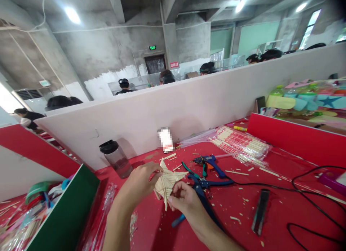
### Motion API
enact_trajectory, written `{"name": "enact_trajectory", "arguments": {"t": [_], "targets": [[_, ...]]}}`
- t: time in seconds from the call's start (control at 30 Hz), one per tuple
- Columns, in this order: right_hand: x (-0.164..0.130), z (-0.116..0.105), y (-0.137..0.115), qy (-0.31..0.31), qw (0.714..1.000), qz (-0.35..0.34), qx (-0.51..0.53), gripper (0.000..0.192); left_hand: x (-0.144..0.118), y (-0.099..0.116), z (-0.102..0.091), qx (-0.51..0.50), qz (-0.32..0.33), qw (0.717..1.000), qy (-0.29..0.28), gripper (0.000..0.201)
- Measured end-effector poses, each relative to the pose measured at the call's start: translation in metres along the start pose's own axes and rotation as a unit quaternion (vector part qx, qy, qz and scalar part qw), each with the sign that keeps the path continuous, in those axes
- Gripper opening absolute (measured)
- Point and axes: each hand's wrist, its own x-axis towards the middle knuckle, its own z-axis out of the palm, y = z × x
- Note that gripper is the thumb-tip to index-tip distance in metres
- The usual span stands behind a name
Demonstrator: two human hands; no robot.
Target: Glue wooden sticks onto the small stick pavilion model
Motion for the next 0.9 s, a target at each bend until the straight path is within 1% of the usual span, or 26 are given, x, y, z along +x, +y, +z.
{"name": "enact_trajectory", "arguments": {"t": [0.13, 0.47, 0.6, 0.77, 0.9], "targets": [[0.0, 0.0, -0.001, -0.011, 1.0, -0.002, 0.001, 0.04, 0.001, -0.001, 0.0, 0.005, 0.0, 1.0, 0.001, 0.021], [0.005, -0.013, 0.007, -0.015, 1.0, 0.004, -0.009, 0.036, 0.001, -0.004, 0.0, -0.004, 0.006, 1.0, 0.002, 0.023], [0.004, -0.01, 0.006, -0.019, 1.0, -0.007, 0.004, 0.033, 0.001, -0.004, 0.0, -0.005, 0.006, 1.0, 0.003, 0.023], [0.004, -0.006, 0.005, -0.013, 1.0, -0.008, 0.008, 0.038, 0.001, -0.003, 0.0, -0.002, -0.001, 1.0, 0.002, 0.022], [0.002, -0.006, 0.003, -0.022, 1.0, -0.013, 0.007, 0.041, 0.001, -0.002, 0.0, 0.001, 0.002, 1.0, 0.003, 0.023]]}}
